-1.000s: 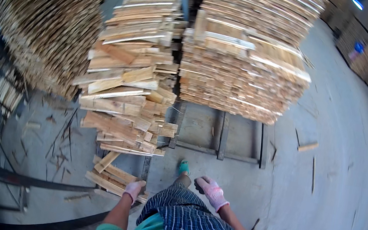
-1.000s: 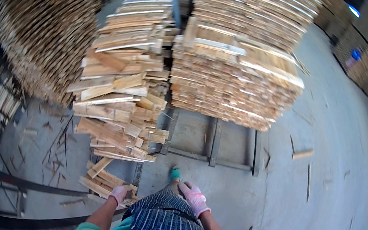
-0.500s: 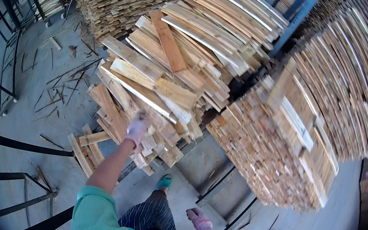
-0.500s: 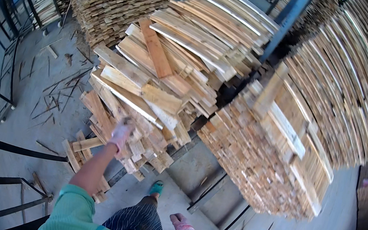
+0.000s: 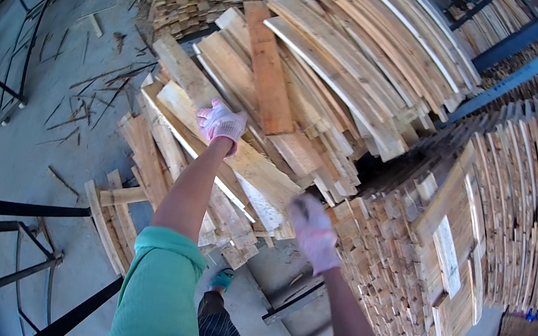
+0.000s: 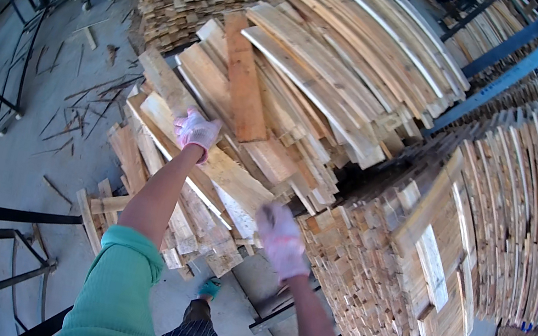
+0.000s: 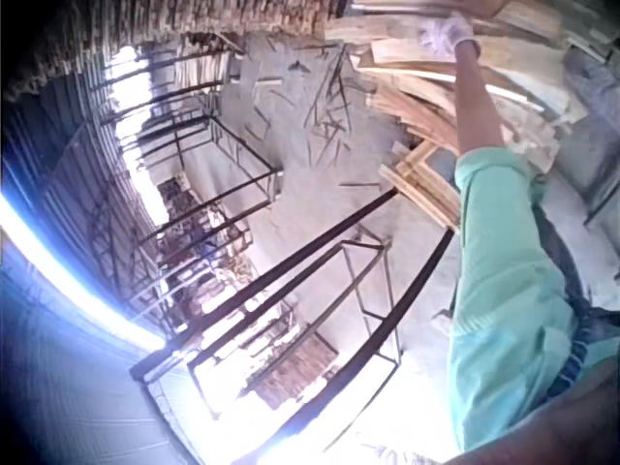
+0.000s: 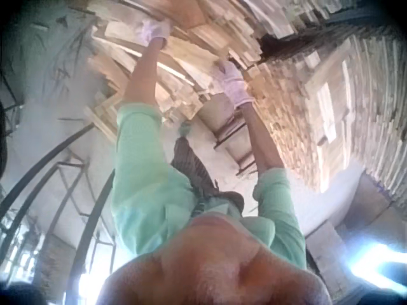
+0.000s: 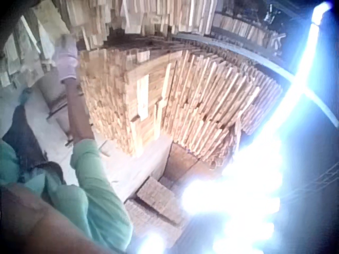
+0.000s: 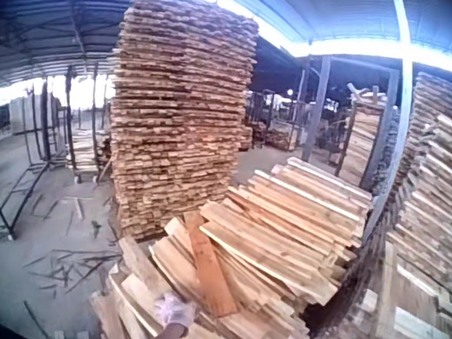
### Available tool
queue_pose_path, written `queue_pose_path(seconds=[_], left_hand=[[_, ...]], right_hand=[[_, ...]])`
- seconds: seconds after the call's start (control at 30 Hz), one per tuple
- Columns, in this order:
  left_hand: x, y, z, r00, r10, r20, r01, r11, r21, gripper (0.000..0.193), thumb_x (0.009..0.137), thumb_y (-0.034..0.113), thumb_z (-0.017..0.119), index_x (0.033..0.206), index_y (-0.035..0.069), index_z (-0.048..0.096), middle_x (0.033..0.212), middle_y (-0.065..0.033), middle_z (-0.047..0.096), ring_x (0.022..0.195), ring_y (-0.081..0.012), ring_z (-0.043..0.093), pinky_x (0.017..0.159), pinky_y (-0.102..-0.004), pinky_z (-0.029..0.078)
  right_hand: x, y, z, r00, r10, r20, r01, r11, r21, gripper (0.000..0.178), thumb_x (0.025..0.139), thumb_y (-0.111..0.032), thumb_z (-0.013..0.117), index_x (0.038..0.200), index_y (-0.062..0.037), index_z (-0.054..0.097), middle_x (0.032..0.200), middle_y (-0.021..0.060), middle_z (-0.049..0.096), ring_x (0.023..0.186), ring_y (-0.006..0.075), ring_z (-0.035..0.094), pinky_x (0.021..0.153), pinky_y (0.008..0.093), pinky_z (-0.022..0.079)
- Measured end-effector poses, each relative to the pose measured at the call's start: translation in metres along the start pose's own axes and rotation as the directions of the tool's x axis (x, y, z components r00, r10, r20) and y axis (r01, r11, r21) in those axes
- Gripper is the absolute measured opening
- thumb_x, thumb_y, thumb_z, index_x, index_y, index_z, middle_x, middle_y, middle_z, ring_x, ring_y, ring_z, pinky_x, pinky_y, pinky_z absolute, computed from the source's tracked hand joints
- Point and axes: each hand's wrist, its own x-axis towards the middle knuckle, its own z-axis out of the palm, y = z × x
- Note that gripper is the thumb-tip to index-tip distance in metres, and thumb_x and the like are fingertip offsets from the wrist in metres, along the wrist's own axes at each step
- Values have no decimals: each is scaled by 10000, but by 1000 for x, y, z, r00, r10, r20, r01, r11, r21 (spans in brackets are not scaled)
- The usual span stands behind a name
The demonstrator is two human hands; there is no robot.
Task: The person picks up several wooden planks from a pallet and stacks them onto another pallet in a factory setting.
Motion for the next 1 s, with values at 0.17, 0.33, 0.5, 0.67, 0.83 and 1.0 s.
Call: queue_pose_path(seconds=[0.17, 0.33, 0.5, 0.67, 0.83, 1.0], left_hand=[[-85, -22, -47, 987, 44, 157, 39, 873, -486, 842, 779, 316, 778, 1490, 92, 384, 1286, -267, 435, 1088, -367, 586, 918, -438, 554], [-125, -32, 30, 933, -124, 339, 193, 965, -177, 1225, 761, 507, 814, 1630, 170, 19, 1491, -338, 305, 1366, -490, 398, 1136, -505, 390], [-112, -24, 36, 881, -283, 378, 378, 903, -205, 1290, 744, 454, 839, 1636, 187, -54, 1572, -355, 192, 1456, -480, 292, 1184, -501, 337], [-113, -38, 32, 891, -135, 433, 337, 837, -432, 1252, 738, 288, 802, 1635, 181, -65, 1577, -367, 160, 1476, -502, 224, 1201, -473, 328], [-85, -129, 62, 932, 107, 347, 254, 491, -833, 1002, 800, 104, 805, 1572, 2, 175, 1159, -98, 597, 972, -166, 580, 842, -308, 536], [-177, -126, -32, 906, 223, 358, 356, 50, -933, 990, 853, 82, 671, 1644, 191, 85, 1187, -105, 566, 1034, -210, 570, 897, -384, 537]], right_hand=[[151, -64, -7, 998, 17, -63, -42, 906, -420, 653, 927, -445, 683, 1448, -136, 440, 1357, 257, 530, 1263, 440, 520, 1053, 512, 446], [207, -91, 36, 993, 113, -20, -96, 719, -688, 968, 857, -585, 708, 1601, -175, 243, 1422, 306, 459, 1334, 500, 443, 1096, 572, 401], [212, -84, 22, 988, 135, 77, -65, 811, -582, 964, 821, -397, 772, 1592, -188, 233, 1406, 323, 452, 1316, 509, 453, 1111, 534, 405], [133, -30, 4, 999, -14, 51, 48, 622, -782, 922, 818, -293, 771, 1584, -197, 267, 1380, 294, 480, 1295, 471, 489, 1046, 567, 441], [148, -58, 4, 975, -17, 221, 171, 688, -705, 781, 839, -143, 674, 1550, -207, 357, 1311, 262, 562, 1151, 440, 619, 920, 556, 522], [127, -51, -16, 961, 6, 277, 186, 728, -660, 871, 831, -130, 686, 1595, -159, 269, 1240, 314, 576, 1134, 466, 625, 937, 517, 530]])
